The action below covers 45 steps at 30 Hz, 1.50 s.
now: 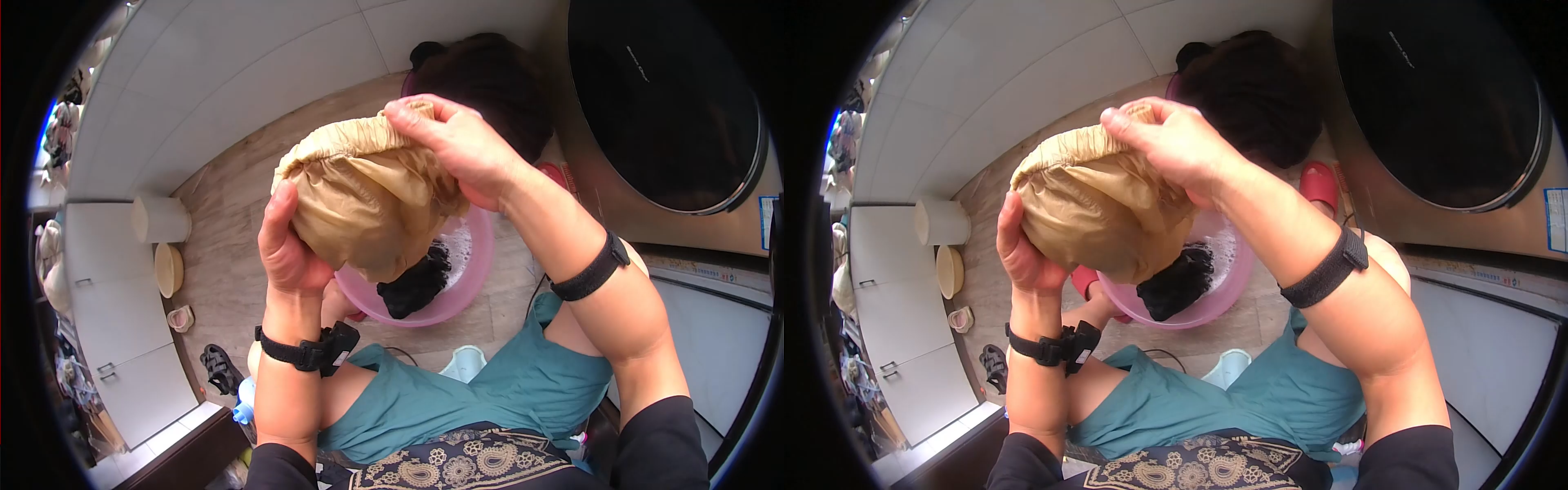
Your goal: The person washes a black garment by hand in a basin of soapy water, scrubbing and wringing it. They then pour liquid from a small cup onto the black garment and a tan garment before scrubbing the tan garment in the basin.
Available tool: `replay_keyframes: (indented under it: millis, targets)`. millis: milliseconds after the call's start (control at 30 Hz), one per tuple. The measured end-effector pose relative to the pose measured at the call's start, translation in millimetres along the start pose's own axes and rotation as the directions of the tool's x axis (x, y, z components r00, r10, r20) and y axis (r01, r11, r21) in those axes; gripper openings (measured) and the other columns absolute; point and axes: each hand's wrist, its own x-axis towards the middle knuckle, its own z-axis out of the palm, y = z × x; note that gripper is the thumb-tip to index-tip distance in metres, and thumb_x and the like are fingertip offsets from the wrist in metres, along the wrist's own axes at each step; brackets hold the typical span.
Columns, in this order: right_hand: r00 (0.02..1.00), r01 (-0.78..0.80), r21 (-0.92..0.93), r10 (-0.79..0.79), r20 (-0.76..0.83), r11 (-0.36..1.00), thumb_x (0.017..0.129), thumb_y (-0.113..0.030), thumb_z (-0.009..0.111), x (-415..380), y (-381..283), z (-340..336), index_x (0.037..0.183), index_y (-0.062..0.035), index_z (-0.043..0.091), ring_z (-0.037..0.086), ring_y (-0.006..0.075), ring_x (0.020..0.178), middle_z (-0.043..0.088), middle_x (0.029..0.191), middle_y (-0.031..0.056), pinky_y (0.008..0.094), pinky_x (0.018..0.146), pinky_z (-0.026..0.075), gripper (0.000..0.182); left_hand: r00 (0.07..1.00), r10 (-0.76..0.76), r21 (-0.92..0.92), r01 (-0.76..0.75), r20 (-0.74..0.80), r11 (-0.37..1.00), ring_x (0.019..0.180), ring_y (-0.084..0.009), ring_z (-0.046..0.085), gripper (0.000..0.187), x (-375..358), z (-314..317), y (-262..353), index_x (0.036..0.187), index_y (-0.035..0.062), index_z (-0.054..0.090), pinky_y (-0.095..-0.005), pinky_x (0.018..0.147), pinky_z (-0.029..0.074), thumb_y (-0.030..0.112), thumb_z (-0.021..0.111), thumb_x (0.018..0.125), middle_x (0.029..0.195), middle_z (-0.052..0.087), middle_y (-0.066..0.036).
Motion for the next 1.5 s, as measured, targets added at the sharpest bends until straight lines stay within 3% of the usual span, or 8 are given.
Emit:
replay_keyframes:
  millis: [167, 333, 667, 833, 967, 1067, 1333, 1500]
  targets:
    - [0.975, 0.036, -0.224, 0.015, 0.222, 0.974, 0.085, -0.036, 0.079, -1, 20, 5, 0.136, 0.0012, 0.049, 0.053, 0.0151, 0.12, 0.059, 0.126, 0.0092, 0.0327, 0.105, 0.041, 0.069, 1.0, 0.006, -0.149, -0.005, 0.006, 0.989, 0.123, -0.0316, 0.058, 0.049, 0, -4, 9, 0.134, 0.0021, 0.055, -0.0476, 0.108, 0.044, 0.038, 0.048, 0.101, 0.133, 0.061, -0.017]
    - [0.984, -0.017, 0.071, 0.004, 0.18, 0.997, 0.091, -0.008, 0.066, 2, 22, 6, 0.12, 0.0031, 0.061, 0.066, 0.0163, 0.1, 0.068, 0.115, 0.0106, 0.0308, 0.092, 0.053, 0.032, 0.992, -0.121, -0.161, 0.115, -0.029, 0.98, 0.122, -0.033, 0.06, 0.052, 2, -4, 23, 0.131, 0.0002, 0.057, -0.0486, 0.107, 0.046, 0.043, 0.043, 0.104, 0.132, 0.062, -0.018]
    - [0.998, 0.057, 0.249, -0.061, 0.007, 0.967, 0.092, -0.01, 0.062, 8, 12, 12, 0.116, -0.0001, 0.056, 0.065, 0.0162, 0.096, 0.064, 0.106, 0.0092, 0.031, 0.085, 0.055, 0.026, 0.949, -0.2, -0.104, 0.18, -0.244, 0.978, 0.119, -0.0294, 0.062, 0.052, 7, -3, 13, 0.131, -0.0015, 0.055, -0.0443, 0.104, 0.049, 0.042, 0.045, 0.104, 0.13, 0.062, -0.018]
    - [0.963, 0.253, -0.176, -0.265, -0.049, 0.951, 0.085, -0.02, 0.074, -8, 39, 43, 0.136, -0.003, 0.047, 0.06, 0.0184, 0.114, 0.061, 0.12, 0.0106, 0.0333, 0.097, 0.049, 0.06, 0.948, -0.17, -0.138, 0.137, -0.269, 0.981, 0.111, -0.0278, 0.066, 0.052, 13, -6, -6, 0.125, 0.0025, 0.06, -0.0419, 0.098, 0.053, 0.046, 0.044, 0.103, 0.121, 0.067, -0.015]
    - [0.801, 0.525, -0.631, -0.582, 0.14, 0.57, 0.088, -0.022, 0.072, -15, 76, 59, 0.136, -0.0033, 0.049, 0.064, 0.0363, 0.113, 0.064, 0.121, 0.0228, 0.0384, 0.092, 0.052, 0.056, 0.981, -0.154, -0.29, 0.114, -0.121, 0.95, 0.103, -0.0243, 0.068, 0.047, 13, -50, -52, 0.119, 0.0077, 0.062, -0.0384, 0.09, 0.056, 0.047, 0.041, 0.104, 0.109, 0.069, -0.009]
    - [0.828, 0.35, -0.563, -0.528, -0.187, 0.749, 0.095, -0.021, 0.059, 14, 71, 50, 0.125, -0.0096, 0.052, 0.067, 0.0457, 0.087, 0.068, 0.09, 0.0243, 0.0501, 0.073, 0.053, 0.032, 0.885, -0.222, -0.151, 0.174, -0.41, 0.973, 0.113, -0.024, 0.063, 0.047, 6, 19, -53, 0.126, 0.0064, 0.056, -0.0388, 0.095, 0.053, 0.045, 0.038, 0.106, 0.12, 0.065, -0.011]
    - [0.839, 0.443, -0.656, -0.541, 0.062, 0.611, 0.094, -0.012, 0.061, -15, 83, 54, 0.123, -0.0074, 0.055, 0.068, 0.0424, 0.091, 0.069, 0.097, 0.0218, 0.0406, 0.076, 0.054, 0.03, 0.831, -0.156, -0.037, 0.161, -0.533, 0.986, 0.106, -0.0215, 0.064, 0.049, 6, -19, -68, 0.123, 0.0068, 0.059, -0.0378, 0.093, 0.053, 0.048, 0.041, 0.105, 0.115, 0.065, -0.008]
    - [0.936, 0.118, -0.492, -0.263, -0.236, 0.863, 0.099, -0.025, 0.057, 33, 57, 13, 0.116, 0.0019, 0.059, 0.067, 0.0294, 0.101, 0.069, 0.107, 0.0221, 0.0377, 0.086, 0.051, 0.032, 0.928, -0.326, -0.122, 0.308, -0.182, 0.944, 0.12, -0.0267, 0.061, 0.059, 3, 15, -37, 0.136, 0.0037, 0.052, -0.0425, 0.106, 0.047, 0.052, 0.042, 0.103, 0.133, 0.061, -0.014]
